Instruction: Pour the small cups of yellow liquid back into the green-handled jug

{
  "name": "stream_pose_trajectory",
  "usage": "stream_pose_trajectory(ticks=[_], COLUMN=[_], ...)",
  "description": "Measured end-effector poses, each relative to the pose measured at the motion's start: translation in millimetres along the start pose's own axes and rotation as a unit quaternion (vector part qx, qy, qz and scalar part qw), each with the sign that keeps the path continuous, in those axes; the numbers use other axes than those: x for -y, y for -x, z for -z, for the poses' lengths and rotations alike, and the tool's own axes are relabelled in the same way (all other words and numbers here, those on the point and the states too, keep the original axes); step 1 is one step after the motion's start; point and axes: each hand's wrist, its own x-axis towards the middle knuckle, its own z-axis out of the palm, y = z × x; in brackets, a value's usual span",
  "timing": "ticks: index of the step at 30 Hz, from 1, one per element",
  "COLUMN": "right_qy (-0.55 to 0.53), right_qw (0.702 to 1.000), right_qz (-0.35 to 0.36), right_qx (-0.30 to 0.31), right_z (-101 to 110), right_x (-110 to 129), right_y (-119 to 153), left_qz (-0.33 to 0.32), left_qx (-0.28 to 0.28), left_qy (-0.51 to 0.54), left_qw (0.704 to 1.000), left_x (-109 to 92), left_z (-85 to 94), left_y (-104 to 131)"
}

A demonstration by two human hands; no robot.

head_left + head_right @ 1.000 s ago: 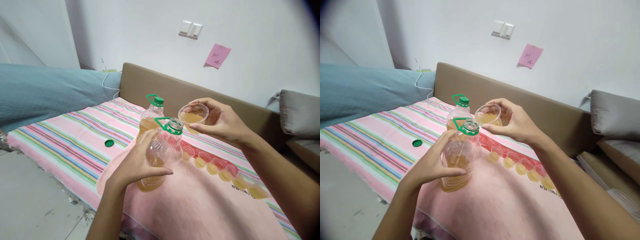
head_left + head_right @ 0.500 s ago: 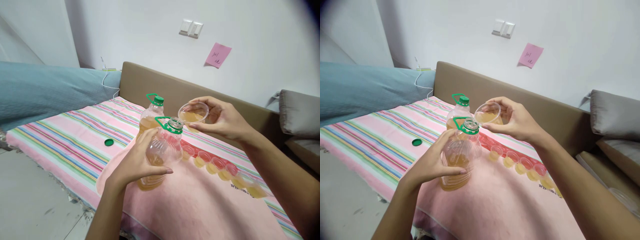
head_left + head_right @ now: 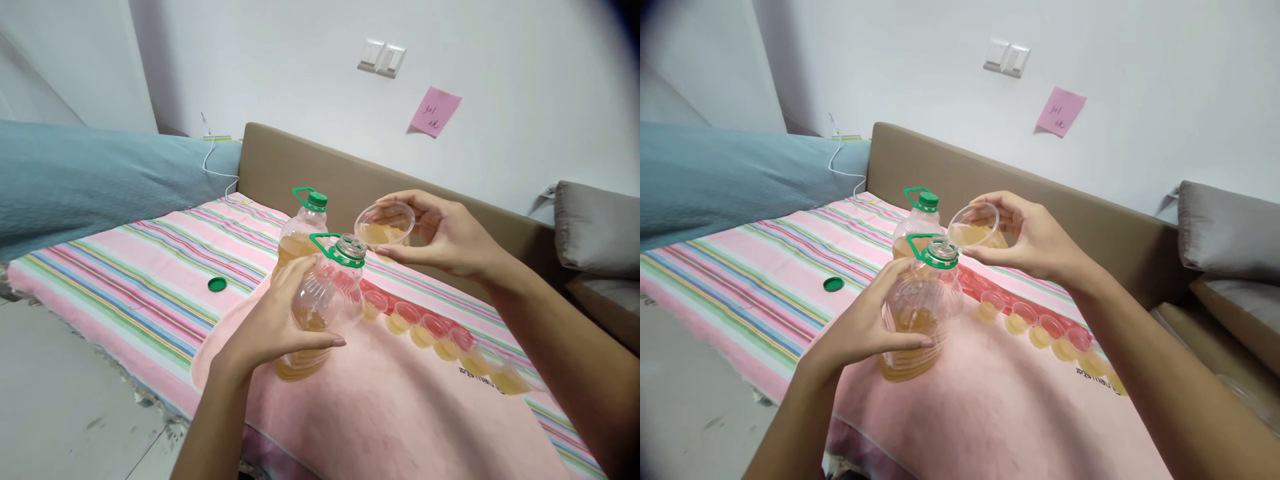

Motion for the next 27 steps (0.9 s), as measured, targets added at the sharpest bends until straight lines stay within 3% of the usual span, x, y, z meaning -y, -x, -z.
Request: stream_pose_trajectory(ticks=[27], right_qy=[0.082], right_qw=[0.996], right_qz=[-0.011], right_qx=[0.019], right_z=[6], right_x=[16], right_y=[-3], left_qz=[0.011], left_qx=[0.005], left_qy=[-0.002], left_qw=[1.0], left_x=[-1], left_z=[-0.8], left_y=[-1])
